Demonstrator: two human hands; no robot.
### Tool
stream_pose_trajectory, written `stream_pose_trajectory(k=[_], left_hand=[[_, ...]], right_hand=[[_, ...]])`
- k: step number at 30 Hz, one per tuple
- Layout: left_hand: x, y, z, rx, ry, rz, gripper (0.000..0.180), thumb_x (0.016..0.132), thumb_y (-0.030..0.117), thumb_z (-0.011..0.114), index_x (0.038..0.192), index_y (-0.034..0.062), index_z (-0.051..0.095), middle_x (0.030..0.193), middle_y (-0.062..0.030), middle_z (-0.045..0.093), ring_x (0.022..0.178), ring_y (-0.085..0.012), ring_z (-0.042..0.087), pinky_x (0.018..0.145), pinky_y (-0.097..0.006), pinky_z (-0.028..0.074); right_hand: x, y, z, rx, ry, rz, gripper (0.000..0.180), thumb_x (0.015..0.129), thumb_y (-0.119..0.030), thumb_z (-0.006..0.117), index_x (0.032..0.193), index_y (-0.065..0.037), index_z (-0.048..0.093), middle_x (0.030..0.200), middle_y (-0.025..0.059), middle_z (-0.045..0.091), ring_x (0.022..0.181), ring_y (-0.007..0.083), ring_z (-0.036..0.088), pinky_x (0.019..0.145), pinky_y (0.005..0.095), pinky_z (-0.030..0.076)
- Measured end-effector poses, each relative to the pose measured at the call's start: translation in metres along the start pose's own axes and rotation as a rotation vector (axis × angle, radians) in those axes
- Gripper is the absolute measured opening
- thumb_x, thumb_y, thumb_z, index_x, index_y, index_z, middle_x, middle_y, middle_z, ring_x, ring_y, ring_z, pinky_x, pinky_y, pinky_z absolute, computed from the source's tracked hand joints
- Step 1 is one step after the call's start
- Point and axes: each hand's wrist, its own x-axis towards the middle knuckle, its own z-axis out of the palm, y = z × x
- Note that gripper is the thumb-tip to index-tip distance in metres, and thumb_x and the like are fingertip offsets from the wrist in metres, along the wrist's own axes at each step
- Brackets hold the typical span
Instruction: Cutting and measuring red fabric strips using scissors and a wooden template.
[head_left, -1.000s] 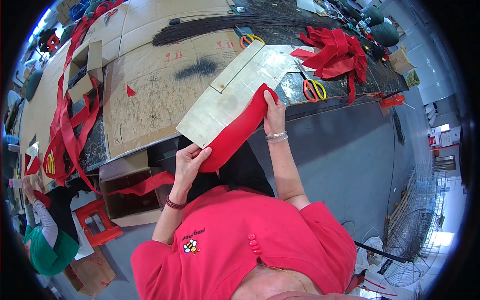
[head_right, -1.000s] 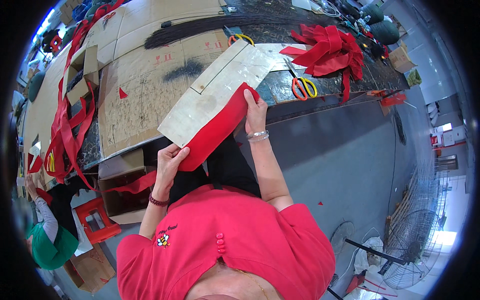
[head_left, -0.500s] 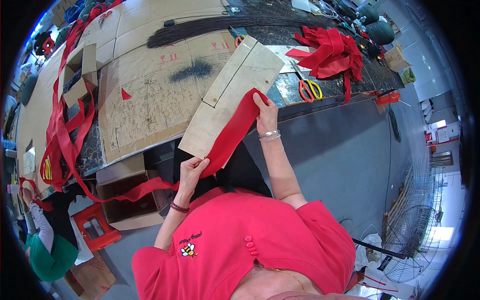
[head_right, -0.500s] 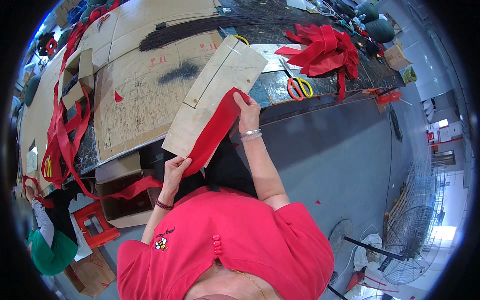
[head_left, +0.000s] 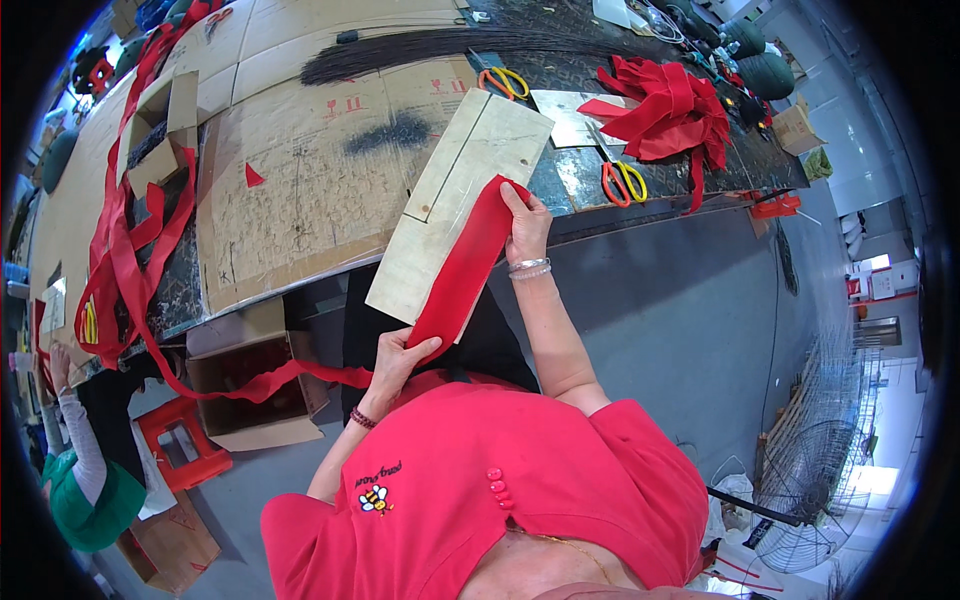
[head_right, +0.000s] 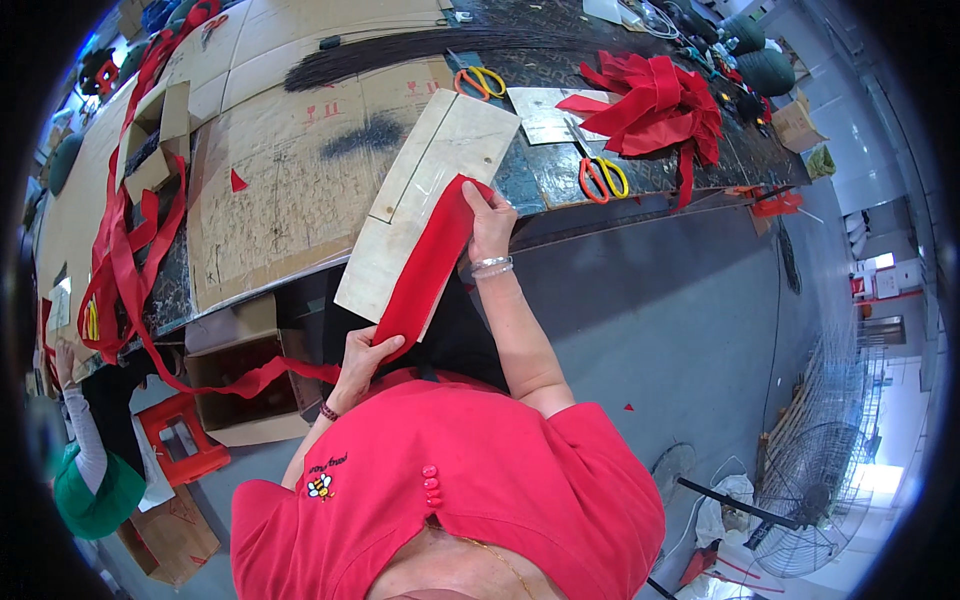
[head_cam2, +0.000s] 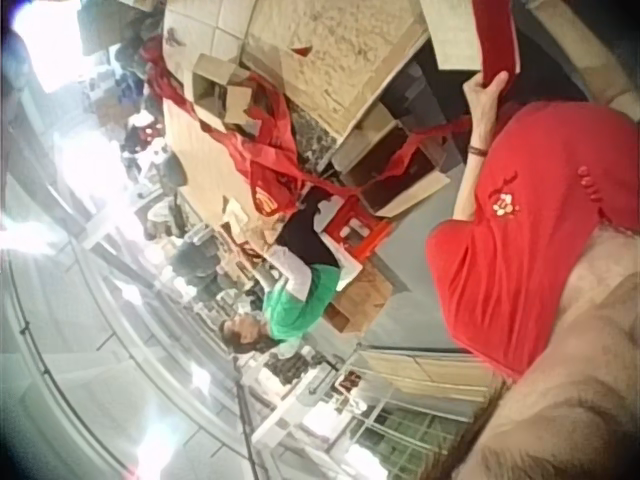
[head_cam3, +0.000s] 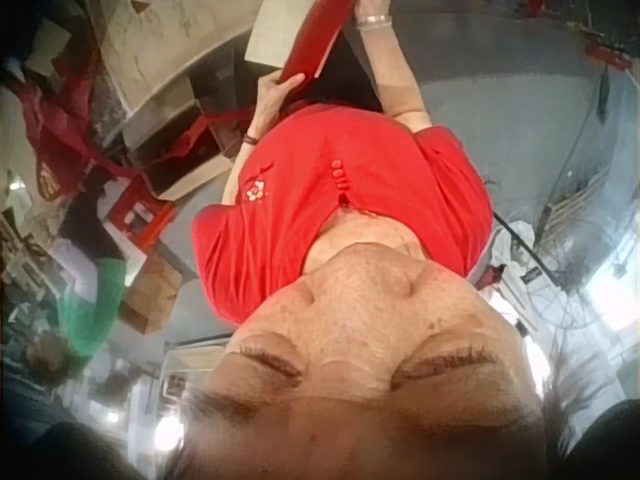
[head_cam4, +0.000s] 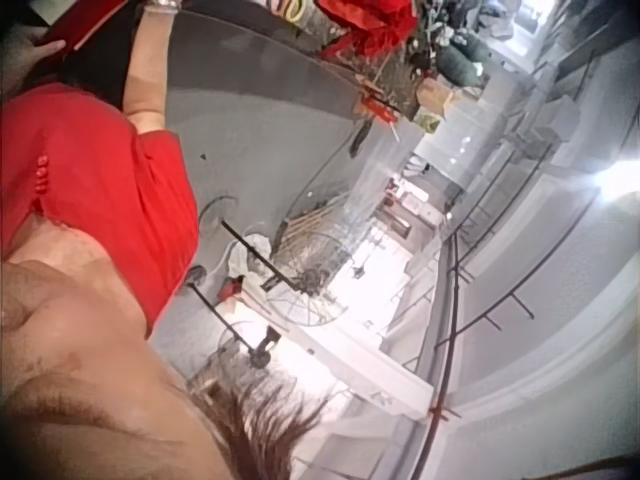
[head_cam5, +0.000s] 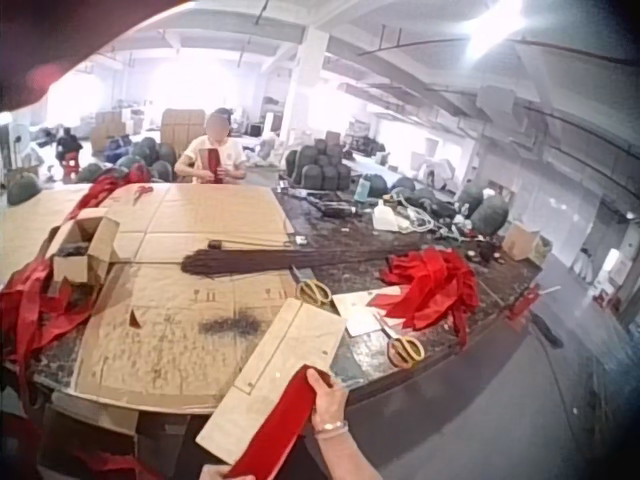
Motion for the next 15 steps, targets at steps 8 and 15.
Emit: stream_pose_trajectory(k=[8,15], left_hand=[[0.004,0.001,0.007,-0.090,0.038,-0.060,0.022,0.083,0.013,0.070,0.099,-0.0034,0.069,0.087,-0.0052,0.069,0.074,-0.0071,0.062,0.070,-0.021,0.049],[0.015,0.012,-0.002,0.083,0.011,0.025,0.021,0.082,0.016,0.071,0.094,-0.0014,0.070,0.079,-0.0029,0.068,0.068,-0.0058,0.060,0.062,-0.021,0.047]], right_hand=[[0.004,0.013,-0.002,-0.011,0.050,-0.028,0.015,0.081,-0.007,0.071,0.092,0.003,0.067,0.085,0.0077,0.068,0.071,0.0139,0.064,0.066,0.0256,0.052],[0.012,0.017,-0.018,-0.069,0.161,-0.100,0.015,0.082,-0.008,0.071,0.092,0.003,0.068,0.086,0.0071,0.068,0.073,0.0129,0.063,0.066,0.0257,0.052]])
